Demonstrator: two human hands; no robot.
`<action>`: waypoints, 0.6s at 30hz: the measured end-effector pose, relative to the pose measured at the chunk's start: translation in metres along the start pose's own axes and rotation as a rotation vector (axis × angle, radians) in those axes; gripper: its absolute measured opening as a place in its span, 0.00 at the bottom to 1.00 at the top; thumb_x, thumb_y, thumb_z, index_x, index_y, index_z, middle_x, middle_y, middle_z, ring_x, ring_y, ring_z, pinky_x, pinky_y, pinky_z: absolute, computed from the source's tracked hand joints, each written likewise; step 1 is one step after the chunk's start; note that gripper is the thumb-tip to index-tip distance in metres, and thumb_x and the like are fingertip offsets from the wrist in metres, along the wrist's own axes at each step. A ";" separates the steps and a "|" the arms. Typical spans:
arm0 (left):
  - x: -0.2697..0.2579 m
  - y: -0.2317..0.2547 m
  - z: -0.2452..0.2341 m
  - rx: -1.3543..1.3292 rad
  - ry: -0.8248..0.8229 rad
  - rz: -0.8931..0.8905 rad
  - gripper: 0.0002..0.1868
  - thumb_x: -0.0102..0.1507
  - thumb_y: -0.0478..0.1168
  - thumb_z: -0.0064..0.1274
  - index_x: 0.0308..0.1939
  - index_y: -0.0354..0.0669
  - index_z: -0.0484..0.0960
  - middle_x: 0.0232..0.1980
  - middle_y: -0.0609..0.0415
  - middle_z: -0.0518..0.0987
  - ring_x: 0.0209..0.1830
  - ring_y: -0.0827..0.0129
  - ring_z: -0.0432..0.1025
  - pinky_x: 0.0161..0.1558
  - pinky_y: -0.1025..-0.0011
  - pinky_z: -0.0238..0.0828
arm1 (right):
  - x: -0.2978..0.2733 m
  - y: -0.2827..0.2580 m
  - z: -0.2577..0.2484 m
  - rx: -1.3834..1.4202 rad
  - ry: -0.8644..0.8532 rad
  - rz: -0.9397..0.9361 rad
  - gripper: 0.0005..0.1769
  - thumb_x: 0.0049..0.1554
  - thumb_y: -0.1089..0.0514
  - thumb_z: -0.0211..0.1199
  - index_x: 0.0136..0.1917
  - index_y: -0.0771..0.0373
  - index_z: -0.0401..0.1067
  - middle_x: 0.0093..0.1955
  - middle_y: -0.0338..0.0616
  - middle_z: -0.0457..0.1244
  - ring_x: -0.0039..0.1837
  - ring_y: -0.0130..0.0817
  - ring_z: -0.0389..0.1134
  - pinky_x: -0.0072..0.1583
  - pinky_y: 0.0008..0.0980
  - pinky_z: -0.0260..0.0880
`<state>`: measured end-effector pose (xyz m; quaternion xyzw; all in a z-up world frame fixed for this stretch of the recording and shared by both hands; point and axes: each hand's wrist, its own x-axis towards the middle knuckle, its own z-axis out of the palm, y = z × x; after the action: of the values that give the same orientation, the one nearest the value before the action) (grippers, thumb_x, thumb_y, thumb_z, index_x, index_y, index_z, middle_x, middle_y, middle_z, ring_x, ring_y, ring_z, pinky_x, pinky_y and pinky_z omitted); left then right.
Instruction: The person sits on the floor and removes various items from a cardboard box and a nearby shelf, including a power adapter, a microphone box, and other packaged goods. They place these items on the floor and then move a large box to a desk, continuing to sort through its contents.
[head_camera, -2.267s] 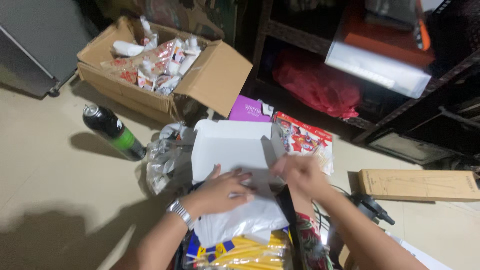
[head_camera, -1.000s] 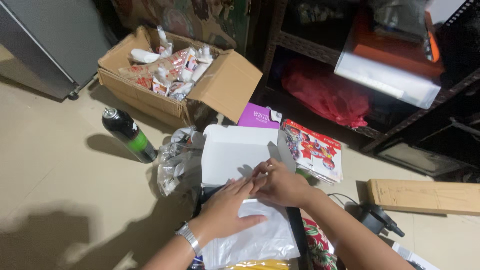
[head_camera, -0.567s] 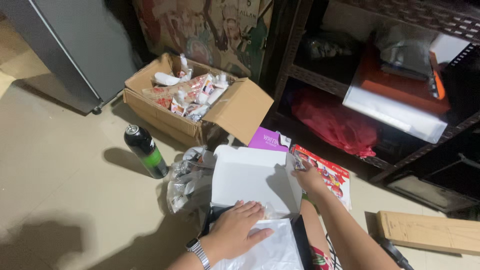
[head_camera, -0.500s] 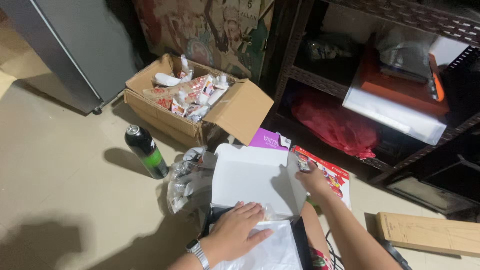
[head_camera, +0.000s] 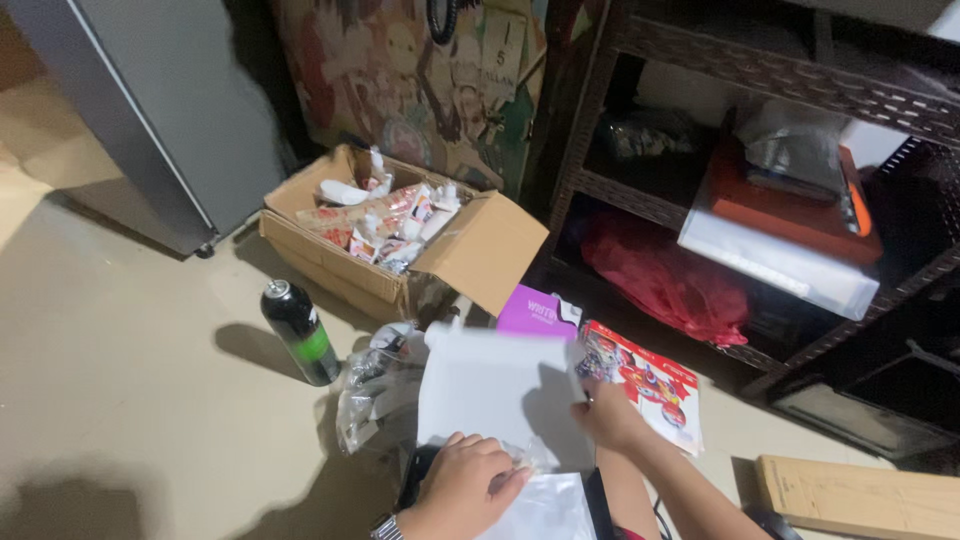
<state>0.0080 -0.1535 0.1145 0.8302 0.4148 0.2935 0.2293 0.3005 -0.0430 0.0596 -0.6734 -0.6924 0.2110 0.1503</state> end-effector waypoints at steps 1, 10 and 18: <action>0.000 0.001 -0.001 0.011 -0.016 -0.054 0.19 0.64 0.50 0.59 0.24 0.41 0.83 0.32 0.52 0.80 0.39 0.57 0.74 0.48 0.57 0.65 | 0.000 -0.005 0.002 -0.166 -0.047 -0.032 0.16 0.54 0.57 0.63 0.53 0.69 0.76 0.44 0.58 0.68 0.48 0.48 0.70 0.52 0.41 0.71; 0.020 0.004 0.006 -0.157 0.050 0.151 0.12 0.60 0.45 0.63 0.25 0.44 0.83 0.31 0.58 0.82 0.36 0.63 0.76 0.48 0.63 0.63 | -0.081 0.017 -0.072 0.289 0.153 0.261 0.23 0.51 0.61 0.66 0.59 0.69 0.68 0.46 0.50 0.71 0.41 0.38 0.74 0.42 0.37 0.73; 0.062 0.024 0.051 -0.234 -0.067 0.319 0.04 0.59 0.37 0.57 0.29 0.42 0.83 0.37 0.55 0.84 0.41 0.60 0.76 0.52 0.61 0.67 | -0.134 0.065 -0.107 0.382 0.370 0.397 0.21 0.55 0.67 0.61 0.61 0.73 0.66 0.48 0.57 0.71 0.46 0.40 0.71 0.45 0.36 0.72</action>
<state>0.0863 -0.1227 0.1112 0.8623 0.2333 0.3446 0.2885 0.4159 -0.1670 0.1300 -0.7817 -0.4567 0.2362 0.3528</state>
